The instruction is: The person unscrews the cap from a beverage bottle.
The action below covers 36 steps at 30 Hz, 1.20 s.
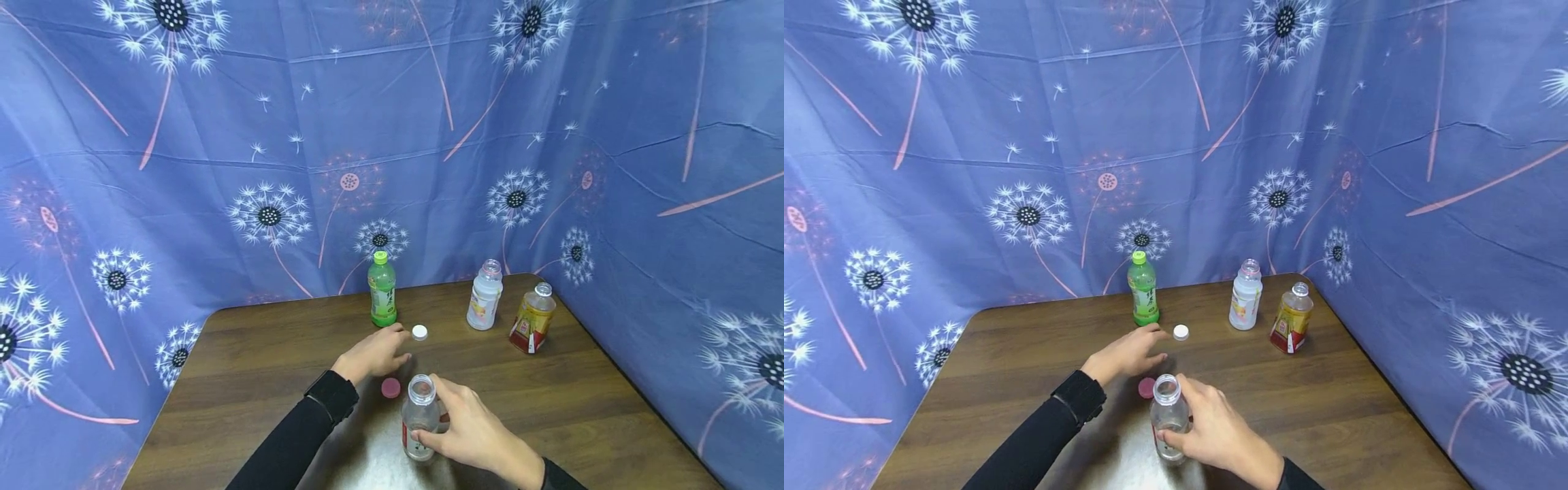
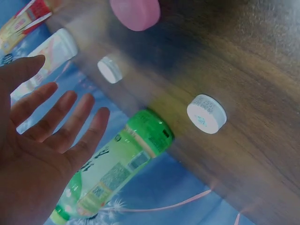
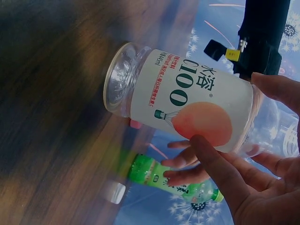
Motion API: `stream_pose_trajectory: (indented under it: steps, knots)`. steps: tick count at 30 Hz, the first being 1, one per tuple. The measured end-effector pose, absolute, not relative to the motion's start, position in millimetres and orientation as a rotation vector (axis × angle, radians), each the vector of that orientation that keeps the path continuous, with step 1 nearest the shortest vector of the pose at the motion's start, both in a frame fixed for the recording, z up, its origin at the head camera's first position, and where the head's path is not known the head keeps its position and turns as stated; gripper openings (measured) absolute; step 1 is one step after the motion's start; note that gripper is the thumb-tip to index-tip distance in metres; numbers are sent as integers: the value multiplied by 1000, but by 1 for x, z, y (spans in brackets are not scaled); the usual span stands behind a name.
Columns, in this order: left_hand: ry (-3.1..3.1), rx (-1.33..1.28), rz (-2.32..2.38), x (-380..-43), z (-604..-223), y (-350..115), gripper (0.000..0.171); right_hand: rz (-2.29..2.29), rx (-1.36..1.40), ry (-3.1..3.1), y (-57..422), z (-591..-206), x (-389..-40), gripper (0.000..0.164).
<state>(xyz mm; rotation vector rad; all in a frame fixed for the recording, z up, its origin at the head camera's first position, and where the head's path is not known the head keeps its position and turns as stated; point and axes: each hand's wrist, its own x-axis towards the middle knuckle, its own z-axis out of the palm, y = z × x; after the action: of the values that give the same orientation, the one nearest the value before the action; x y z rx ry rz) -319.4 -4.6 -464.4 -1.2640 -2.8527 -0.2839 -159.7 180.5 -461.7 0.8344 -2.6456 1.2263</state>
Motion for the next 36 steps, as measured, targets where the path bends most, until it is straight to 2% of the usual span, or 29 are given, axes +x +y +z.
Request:
stream_pose_trajectory:
  steps: [12,26,36]
  knots:
    - [-2765,-1323,-242,-348,-478,22,48,1164,811,-2639,182,-466,-158,59]
    - [-2907,-1308,-44,-362,-478,49,48,1167,832,-2613,181,-468,-161,57]
    - [-2978,-1244,25,-368,-490,60,38,1195,796,-2650,182,-468,-160,57]
